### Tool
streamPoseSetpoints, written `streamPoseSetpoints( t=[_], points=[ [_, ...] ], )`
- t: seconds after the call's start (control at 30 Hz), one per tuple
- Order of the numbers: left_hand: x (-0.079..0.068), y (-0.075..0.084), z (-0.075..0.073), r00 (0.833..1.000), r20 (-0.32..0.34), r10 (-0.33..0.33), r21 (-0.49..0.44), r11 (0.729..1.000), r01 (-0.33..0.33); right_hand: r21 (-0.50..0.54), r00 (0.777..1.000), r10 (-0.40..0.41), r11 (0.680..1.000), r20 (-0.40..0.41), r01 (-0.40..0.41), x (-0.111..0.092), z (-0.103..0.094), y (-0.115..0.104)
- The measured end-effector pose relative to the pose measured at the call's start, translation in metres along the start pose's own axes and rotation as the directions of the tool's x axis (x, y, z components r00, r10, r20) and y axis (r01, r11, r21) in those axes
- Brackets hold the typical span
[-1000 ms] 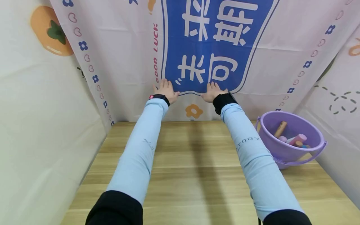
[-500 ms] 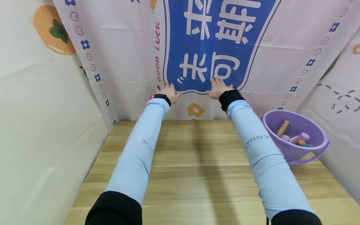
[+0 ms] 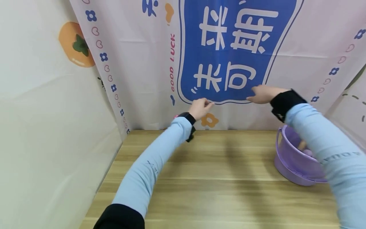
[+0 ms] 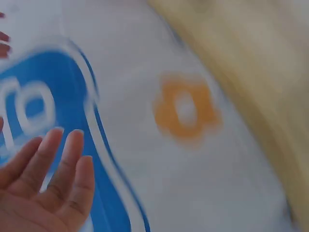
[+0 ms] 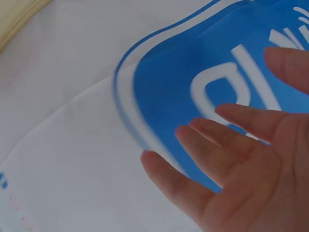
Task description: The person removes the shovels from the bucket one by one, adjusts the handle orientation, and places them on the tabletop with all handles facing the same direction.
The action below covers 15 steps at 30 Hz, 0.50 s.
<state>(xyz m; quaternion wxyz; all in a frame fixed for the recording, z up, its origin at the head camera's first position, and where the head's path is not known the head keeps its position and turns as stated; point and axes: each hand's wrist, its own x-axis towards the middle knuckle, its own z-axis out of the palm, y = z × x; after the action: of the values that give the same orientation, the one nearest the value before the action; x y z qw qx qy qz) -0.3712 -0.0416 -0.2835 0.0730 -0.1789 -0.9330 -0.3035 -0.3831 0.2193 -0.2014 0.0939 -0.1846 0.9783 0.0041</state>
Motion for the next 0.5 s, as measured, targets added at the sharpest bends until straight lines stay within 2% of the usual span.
streamPoseSetpoints(
  t=[0.03, 0.1, 0.17, 0.27, 0.37, 0.43, 0.5],
  points=[
    [-0.002, 0.008, 0.009, 1.000, -0.002, 0.010, -0.080, 0.997, -0.010, -0.009, 1.000, -0.009, 1.000, -0.007, 0.009, -0.008, 0.000, 0.006],
    [-0.006, 0.024, 0.026, 1.000, 0.012, 0.024, -0.245, 0.969, -0.020, -0.031, 0.999, -0.023, 0.999, -0.029, 0.022, -0.023, 0.003, 0.019],
    [-0.009, 0.041, 0.045, 0.999, 0.036, 0.017, -0.396, 0.918, -0.001, -0.055, 0.997, -0.046, 0.998, -0.065, 0.042, -0.036, 0.008, 0.031],
    [-0.015, 0.069, 0.078, 0.997, 0.077, -0.008, -0.568, 0.821, 0.051, -0.069, 0.994, -0.045, 0.997, -0.095, 0.039, -0.055, 0.019, 0.050],
    [-0.023, 0.097, 0.116, 0.990, 0.123, -0.067, -0.681, 0.720, 0.134, -0.037, 0.999, -0.003, 0.999, -0.041, 0.002, -0.074, 0.031, 0.069],
    [-0.030, 0.114, 0.141, 0.976, 0.172, -0.137, -0.737, 0.639, 0.219, -0.013, 1.000, 0.015, 1.000, 0.024, -0.015, -0.085, 0.040, 0.080],
    [-0.039, 0.129, 0.162, 0.952, 0.222, -0.212, -0.785, 0.540, 0.303, 0.008, 0.996, 0.021, 1.000, 0.087, -0.021, -0.094, 0.049, 0.090]
  ],
)
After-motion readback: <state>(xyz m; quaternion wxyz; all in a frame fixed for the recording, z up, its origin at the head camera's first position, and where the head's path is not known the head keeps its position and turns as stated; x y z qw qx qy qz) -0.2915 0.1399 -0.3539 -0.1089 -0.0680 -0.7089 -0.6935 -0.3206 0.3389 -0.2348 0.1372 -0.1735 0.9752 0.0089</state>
